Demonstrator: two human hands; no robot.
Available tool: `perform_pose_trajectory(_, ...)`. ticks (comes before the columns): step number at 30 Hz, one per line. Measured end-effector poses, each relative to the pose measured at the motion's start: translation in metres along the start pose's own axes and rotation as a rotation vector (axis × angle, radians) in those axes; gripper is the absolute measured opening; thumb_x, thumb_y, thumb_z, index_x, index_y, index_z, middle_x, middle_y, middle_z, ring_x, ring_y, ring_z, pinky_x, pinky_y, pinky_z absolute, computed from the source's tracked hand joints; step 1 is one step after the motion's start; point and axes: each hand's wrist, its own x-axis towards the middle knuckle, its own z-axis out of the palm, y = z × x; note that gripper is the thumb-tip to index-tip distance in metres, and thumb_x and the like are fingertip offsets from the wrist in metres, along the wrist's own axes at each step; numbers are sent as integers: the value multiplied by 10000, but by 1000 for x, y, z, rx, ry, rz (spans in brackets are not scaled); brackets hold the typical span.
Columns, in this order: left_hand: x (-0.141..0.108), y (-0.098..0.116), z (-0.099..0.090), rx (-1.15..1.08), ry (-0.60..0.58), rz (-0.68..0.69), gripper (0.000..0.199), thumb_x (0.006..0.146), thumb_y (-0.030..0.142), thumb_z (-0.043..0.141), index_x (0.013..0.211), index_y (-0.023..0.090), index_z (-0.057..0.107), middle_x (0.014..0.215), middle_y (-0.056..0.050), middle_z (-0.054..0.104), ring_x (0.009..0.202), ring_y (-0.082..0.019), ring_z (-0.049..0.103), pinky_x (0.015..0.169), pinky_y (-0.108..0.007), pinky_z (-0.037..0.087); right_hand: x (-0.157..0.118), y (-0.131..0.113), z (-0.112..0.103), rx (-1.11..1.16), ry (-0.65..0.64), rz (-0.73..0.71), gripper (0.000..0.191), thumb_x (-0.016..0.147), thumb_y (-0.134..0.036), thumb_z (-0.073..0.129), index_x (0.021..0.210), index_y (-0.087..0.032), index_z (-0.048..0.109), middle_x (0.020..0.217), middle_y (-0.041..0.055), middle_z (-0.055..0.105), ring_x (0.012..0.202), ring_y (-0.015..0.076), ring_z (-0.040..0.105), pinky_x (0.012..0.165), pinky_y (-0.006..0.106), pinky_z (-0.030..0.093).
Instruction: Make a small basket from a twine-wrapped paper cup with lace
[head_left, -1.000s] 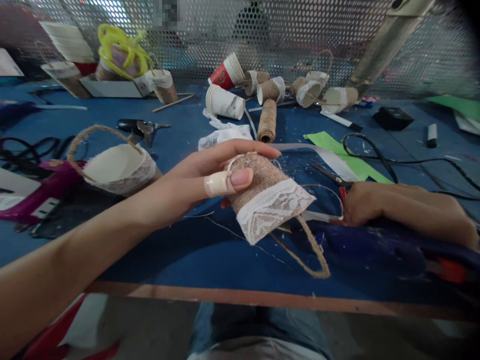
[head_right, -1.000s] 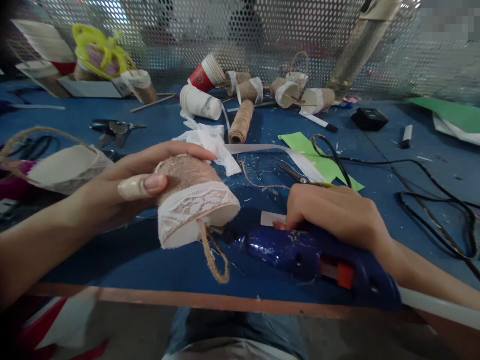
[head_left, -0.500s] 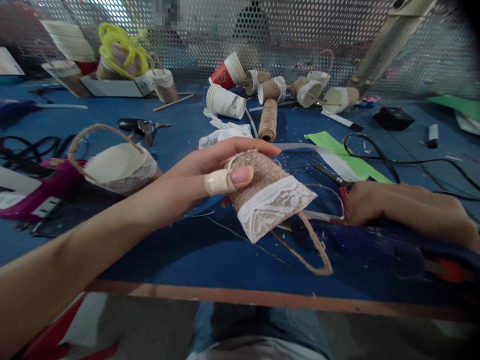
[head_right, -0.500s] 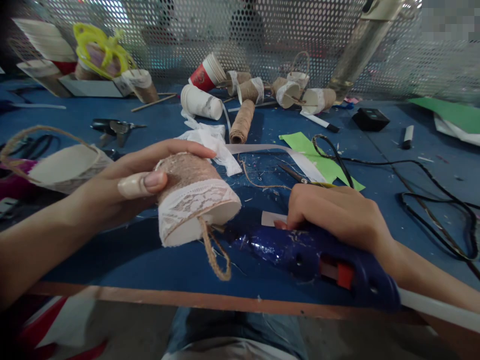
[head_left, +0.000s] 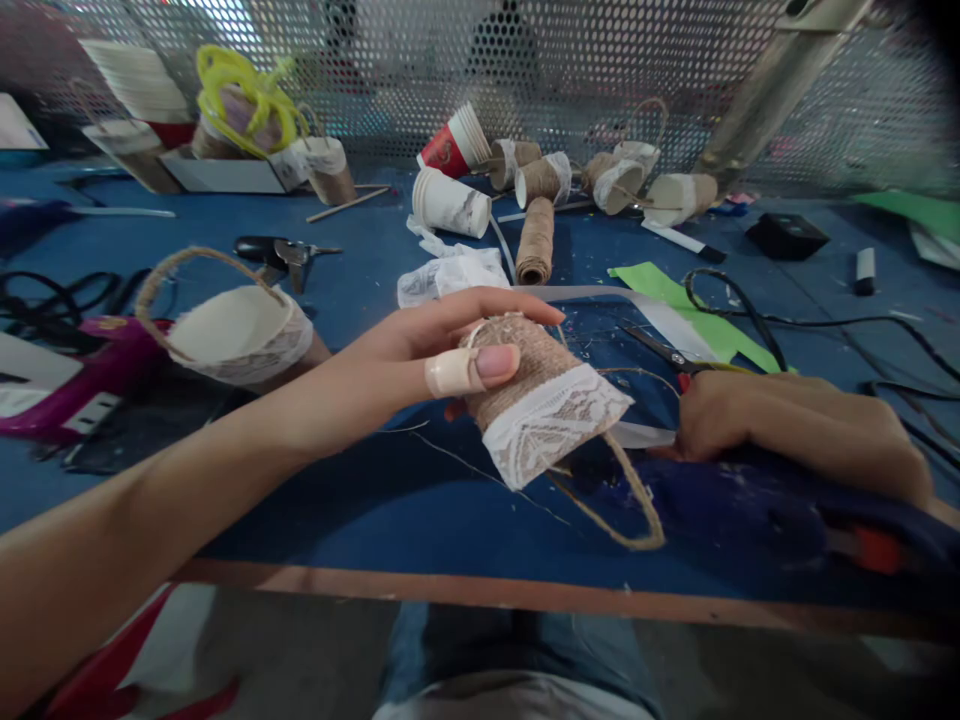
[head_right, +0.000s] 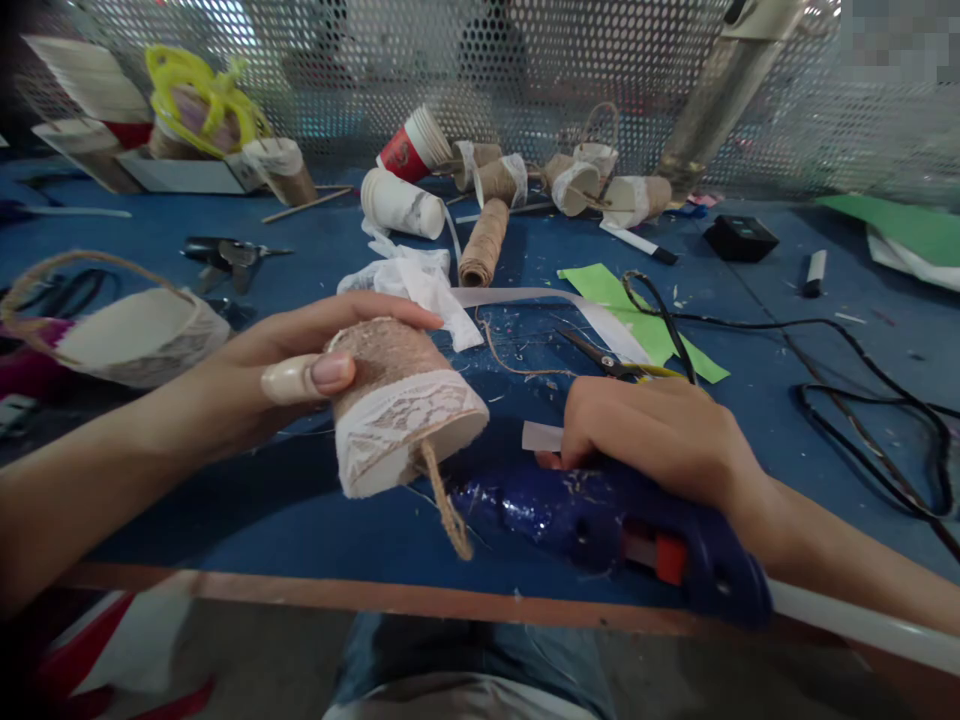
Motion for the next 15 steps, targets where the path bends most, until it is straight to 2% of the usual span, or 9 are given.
perform_pose_trajectory(3,0,-1,-1,-3,-8,-7,373,896,498,732,1233,340,730,1115,-9,726,869,-184,659,584,-223,486,5,-6,0,72,79,-111,314,1104,-321,397,815,-262,503,710,-34,590,615,129,590,609,306,470)
perform_pose_trajectory(5,-1,-1,-1,3,-9,-8,361,896,498,733,1223,346,733,1114,-4,727,869,-178,657,587,-221,484,8,-8,0,42,74,-131,315,1106,-328,405,810,-258,486,707,-43,588,606,117,576,595,303,453)
perform_pose_trajectory(10,-1,0,-1,20,1,-19,381,891,501,729,1233,333,728,1123,-13,717,909,-189,661,605,-220,497,11,-7,-1,70,31,-143,295,1096,-282,433,807,-254,483,702,-45,574,593,107,560,583,292,453)
perform_pose_trajectory(15,-1,1,1,-15,17,-16,375,898,461,714,1245,319,717,1071,-19,718,833,-168,652,582,-207,495,5,-4,-6,122,21,-85,287,1095,-305,426,830,-258,527,726,-24,589,648,116,591,572,282,445)
